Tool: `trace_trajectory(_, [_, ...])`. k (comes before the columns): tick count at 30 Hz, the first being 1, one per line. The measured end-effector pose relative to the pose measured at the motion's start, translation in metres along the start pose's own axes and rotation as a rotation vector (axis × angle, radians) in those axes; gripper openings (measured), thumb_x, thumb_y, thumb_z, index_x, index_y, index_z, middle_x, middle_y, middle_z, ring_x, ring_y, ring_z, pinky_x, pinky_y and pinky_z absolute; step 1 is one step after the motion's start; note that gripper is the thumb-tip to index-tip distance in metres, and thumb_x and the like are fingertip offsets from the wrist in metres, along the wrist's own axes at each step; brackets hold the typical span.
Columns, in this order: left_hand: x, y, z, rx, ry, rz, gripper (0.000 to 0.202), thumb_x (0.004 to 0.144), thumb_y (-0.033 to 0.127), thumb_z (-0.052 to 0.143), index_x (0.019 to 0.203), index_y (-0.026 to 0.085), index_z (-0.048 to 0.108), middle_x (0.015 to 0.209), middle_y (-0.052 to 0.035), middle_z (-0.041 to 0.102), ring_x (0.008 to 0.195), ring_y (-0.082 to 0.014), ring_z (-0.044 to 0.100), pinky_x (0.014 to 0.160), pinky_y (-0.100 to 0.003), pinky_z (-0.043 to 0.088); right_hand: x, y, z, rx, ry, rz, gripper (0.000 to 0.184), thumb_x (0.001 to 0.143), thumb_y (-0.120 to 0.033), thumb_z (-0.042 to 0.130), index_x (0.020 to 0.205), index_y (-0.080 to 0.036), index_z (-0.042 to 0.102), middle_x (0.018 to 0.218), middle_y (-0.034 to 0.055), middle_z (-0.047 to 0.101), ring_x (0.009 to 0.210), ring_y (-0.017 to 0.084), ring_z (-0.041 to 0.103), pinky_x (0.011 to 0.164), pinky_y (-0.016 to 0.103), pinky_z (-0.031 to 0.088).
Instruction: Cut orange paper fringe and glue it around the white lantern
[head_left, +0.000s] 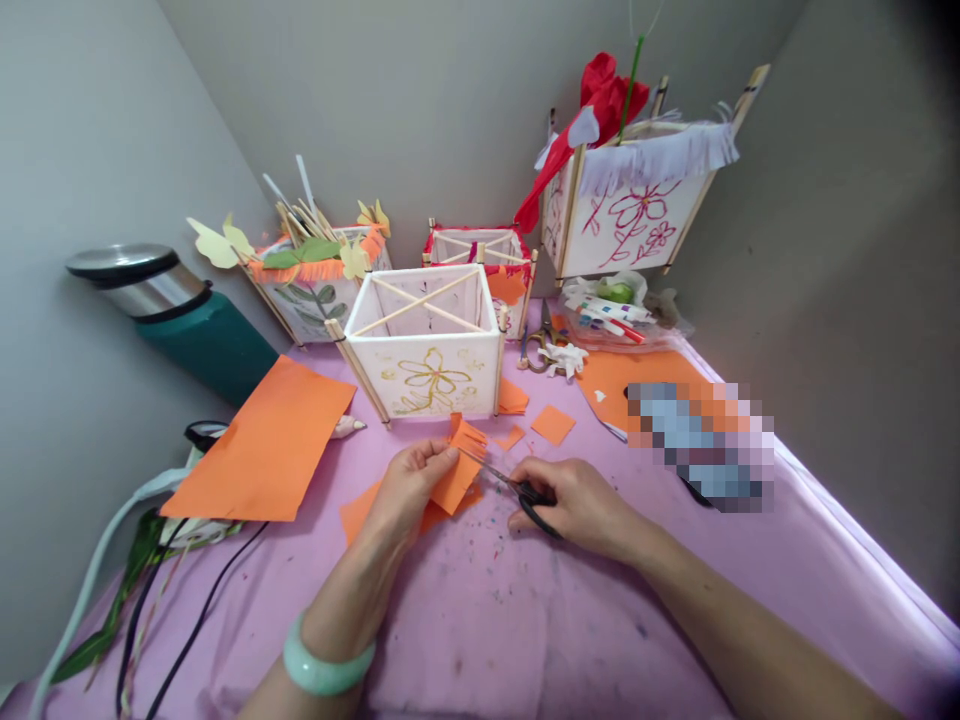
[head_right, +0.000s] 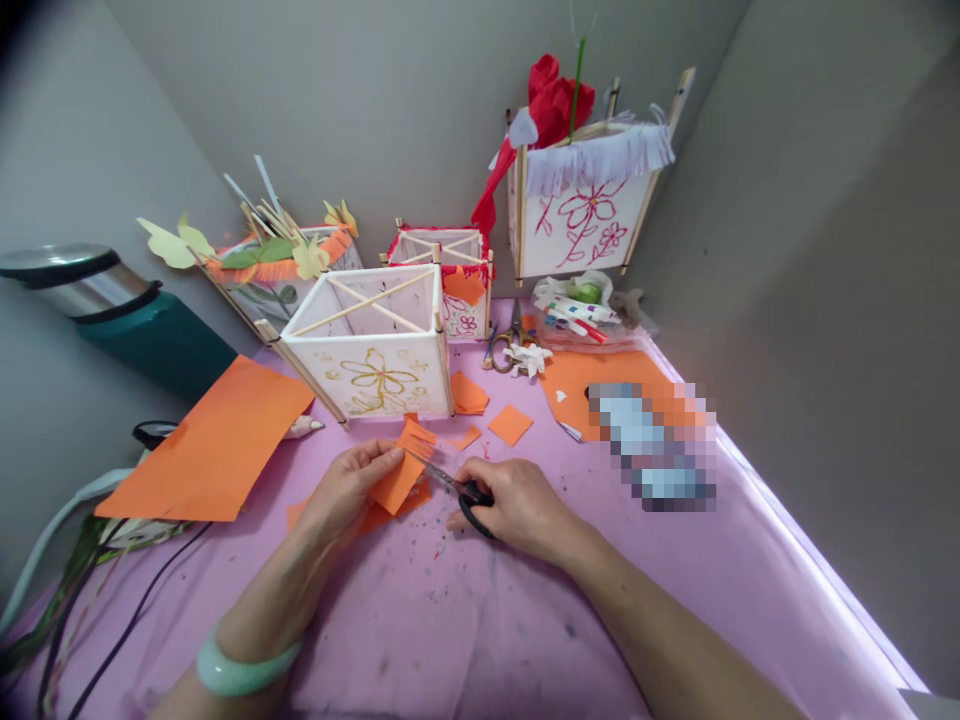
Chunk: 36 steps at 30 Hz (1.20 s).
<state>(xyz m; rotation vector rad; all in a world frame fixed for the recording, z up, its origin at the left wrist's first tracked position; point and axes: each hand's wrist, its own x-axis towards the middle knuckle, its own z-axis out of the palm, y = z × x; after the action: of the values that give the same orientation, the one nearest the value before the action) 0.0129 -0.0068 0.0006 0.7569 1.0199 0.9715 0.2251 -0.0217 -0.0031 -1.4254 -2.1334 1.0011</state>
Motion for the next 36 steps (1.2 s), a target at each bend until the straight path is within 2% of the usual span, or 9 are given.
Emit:
trace_trajectory(7, [0.0002,-0.0008,-0.0002,-0.037,-0.015,-0.017,0.027,0.071,0.033,0.074,0.083,0.013,0.063,0.071,-0.0070,0.070,0.061,-0.0176,0.064,0.065,-0.036,0.055,0.0004,-0.0003,0.0007,-0.002,0.005,-0.009,0.029,0.069,-0.042,0.076,0.084,-0.020,0.064,0.064,-0.0054,0.055,0.057,0.009,0.047,0.054,0.019,0.031])
trace_trajectory(26, [0.0014,-0.0016,0.0007,0.015,0.024,0.018,0.026,0.068,0.032,0.076,0.077,0.012,0.062,0.067,-0.0058,0.070,0.056,-0.0145,0.063,0.057,-0.026,0.051,0.0013,-0.0004,0.0015,-0.010,0.013,0.002,0.029,0.068,-0.040,0.077,0.082,-0.019,0.063,0.061,-0.0065,0.052,0.056,0.009,0.045,0.054,0.019,0.030])
trace_trajectory(32, [0.0000,0.0024,0.0012,0.025,0.093,0.050,0.027,0.065,0.033,0.077,0.073,0.013,0.060,0.062,-0.0048,0.069,0.053,-0.0142,0.062,0.054,-0.024,0.048,0.0007,0.0017,0.0013,-0.023,0.023,-0.012,0.030,0.071,-0.044,0.073,0.084,-0.020,0.064,0.061,-0.0056,0.053,0.056,0.009,0.045,0.054,0.020,0.030])
trace_trajectory(36, [0.0015,0.0034,-0.0017,0.028,0.145,0.083,0.029,0.064,0.035,0.078,0.073,0.013,0.060,0.064,-0.0053,0.070,0.056,-0.0148,0.063,0.057,-0.025,0.049,0.0005,0.0030,-0.0004,0.021,-0.007,-0.004,0.034,0.070,-0.049,0.073,0.087,-0.021,0.064,0.062,-0.0056,0.054,0.055,0.009,0.045,0.053,0.020,0.030])
